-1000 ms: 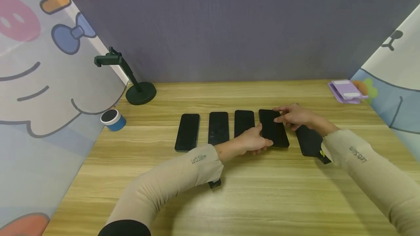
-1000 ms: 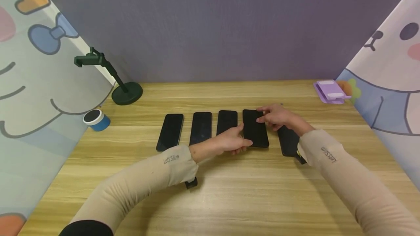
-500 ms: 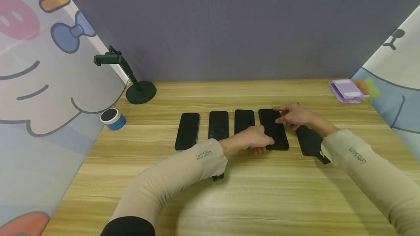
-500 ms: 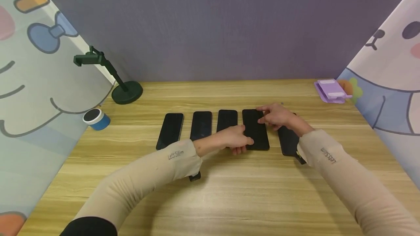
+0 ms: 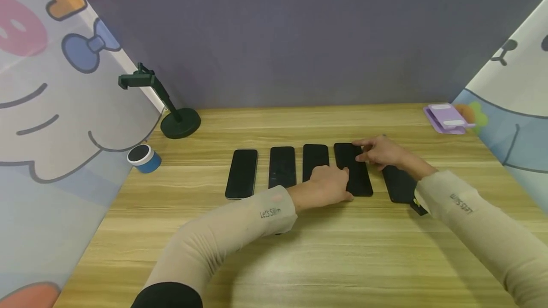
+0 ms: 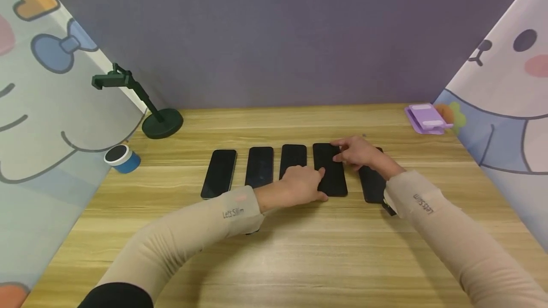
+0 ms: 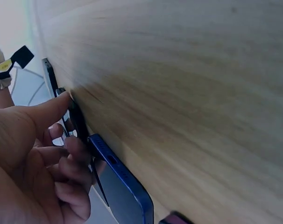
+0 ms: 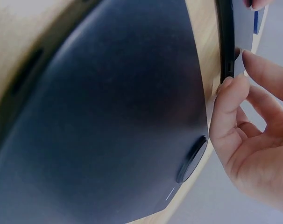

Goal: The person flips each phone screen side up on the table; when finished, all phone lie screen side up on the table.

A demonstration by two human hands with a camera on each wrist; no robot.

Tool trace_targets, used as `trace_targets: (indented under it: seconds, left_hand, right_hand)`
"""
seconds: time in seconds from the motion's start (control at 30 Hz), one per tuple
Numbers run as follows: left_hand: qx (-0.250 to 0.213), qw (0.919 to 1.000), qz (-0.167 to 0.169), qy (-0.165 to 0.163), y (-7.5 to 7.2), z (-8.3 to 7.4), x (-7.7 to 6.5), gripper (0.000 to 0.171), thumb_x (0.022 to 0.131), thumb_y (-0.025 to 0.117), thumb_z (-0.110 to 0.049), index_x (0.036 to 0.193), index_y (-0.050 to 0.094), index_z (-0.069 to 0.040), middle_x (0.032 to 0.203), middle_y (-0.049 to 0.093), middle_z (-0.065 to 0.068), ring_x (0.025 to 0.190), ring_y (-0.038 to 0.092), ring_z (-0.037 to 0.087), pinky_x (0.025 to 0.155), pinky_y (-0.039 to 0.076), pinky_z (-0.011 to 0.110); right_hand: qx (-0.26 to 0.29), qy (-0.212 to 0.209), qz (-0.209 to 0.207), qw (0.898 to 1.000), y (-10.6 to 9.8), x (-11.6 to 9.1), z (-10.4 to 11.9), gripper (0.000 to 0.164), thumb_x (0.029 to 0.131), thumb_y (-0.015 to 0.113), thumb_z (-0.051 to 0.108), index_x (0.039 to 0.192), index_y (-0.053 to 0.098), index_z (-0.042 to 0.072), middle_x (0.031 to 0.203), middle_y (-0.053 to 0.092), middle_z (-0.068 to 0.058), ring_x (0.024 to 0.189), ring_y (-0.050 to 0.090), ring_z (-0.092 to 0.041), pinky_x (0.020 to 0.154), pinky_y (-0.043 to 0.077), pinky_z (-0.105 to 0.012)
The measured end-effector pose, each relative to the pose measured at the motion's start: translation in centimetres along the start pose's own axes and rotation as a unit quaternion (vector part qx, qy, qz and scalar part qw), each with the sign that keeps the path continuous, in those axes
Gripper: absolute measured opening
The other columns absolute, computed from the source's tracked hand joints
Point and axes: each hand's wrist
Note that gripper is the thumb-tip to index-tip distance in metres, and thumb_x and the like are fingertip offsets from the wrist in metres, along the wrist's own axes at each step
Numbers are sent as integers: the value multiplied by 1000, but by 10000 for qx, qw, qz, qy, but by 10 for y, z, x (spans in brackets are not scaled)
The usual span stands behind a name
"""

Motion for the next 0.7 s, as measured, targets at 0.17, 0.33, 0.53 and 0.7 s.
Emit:
trace_targets:
  seconds: [0.17,0.33,0.53,0.7]
  left_hand:
    - [368,9992,-125,-14,2,-2,4,76,92,56,-66,156,38,-30,96,71,-5,64,58,8,52,49,23]
    - [533,9984,-153,-53,2,-1,5,75,90,55,-68,155,39,-33,97,71,-5,65,60,9,52,50,23]
    - [511,9986,-120,-35,-1,2,3,75,90,55,-68,154,39,-34,83,68,-5,57,59,8,51,50,22]
    - [391,9992,-63,-66,0,2,3,75,89,57,-67,154,39,-35,81,68,-5,59,59,8,53,51,23]
  right_hand:
    - [-179,68,0,9998,0,2,1,63,98,65,19,154,39,4,70,51,-4,51,38,-10,48,42,-29]
    - [-208,54,-29,9998,0,2,2,63,98,64,17,153,39,2,68,51,-3,51,38,-10,48,42,-28]
    - [-150,2,-50,9999,0,0,3,63,98,64,15,153,39,0,64,49,-1,49,36,-9,47,40,-28]
    - [-74,-1,8,10000,0,1,3,63,98,64,15,153,39,-1,59,45,1,47,32,-8,47,38,-27]
Point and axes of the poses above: each hand's wrist, its own x-axis towards the middle knuckle, its own y-axis out of the palm, z = x × y
